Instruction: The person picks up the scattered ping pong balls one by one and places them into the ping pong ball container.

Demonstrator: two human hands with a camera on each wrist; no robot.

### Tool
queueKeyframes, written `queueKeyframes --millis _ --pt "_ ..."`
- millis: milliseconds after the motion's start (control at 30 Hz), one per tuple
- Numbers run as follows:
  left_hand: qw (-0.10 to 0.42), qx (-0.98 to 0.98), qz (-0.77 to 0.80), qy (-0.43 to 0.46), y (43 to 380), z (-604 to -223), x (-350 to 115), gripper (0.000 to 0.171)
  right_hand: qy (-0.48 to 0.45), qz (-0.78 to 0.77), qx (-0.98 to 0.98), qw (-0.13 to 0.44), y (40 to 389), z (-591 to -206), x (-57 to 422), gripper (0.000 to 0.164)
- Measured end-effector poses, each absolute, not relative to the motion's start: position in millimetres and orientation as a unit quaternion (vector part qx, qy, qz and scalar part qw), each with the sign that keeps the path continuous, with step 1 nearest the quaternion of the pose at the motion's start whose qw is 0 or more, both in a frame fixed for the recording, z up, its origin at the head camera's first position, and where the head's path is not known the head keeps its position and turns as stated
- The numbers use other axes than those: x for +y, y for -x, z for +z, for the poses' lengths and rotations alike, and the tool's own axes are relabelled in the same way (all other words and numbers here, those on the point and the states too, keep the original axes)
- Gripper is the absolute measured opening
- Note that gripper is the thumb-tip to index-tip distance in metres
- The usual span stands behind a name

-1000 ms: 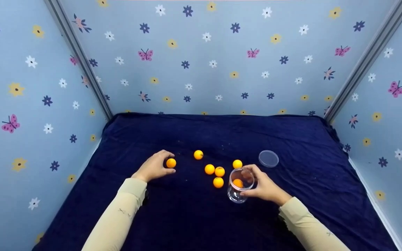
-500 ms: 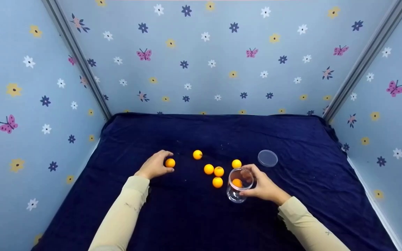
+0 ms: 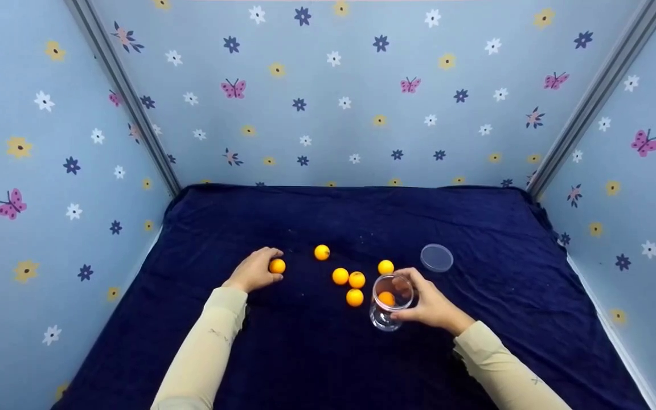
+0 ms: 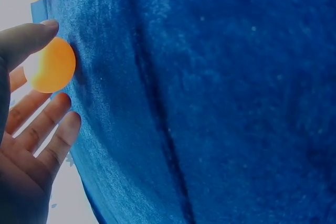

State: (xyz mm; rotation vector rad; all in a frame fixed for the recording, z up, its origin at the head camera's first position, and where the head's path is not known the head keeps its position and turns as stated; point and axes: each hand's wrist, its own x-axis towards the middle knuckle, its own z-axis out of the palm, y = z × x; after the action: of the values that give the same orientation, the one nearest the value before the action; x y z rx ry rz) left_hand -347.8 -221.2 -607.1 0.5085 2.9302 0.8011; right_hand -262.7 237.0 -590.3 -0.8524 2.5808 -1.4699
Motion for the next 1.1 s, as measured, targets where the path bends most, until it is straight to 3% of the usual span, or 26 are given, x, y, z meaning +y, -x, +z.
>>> queueKeyframes --millis 467,1100 --pt "0.018 0.941 0.281 -0.185 352.8 -617.0 -222.5 0.043 0.273 -0.480 0.833 0.025 261.6 -588.8 237.4 0.082" --pt "0.003 0.940 0.283 -0.188 347.3 -581.8 -201.2 0.041 0.275 -0.481 0.832 0.025 262.6 -591.3 237.2 0.081"
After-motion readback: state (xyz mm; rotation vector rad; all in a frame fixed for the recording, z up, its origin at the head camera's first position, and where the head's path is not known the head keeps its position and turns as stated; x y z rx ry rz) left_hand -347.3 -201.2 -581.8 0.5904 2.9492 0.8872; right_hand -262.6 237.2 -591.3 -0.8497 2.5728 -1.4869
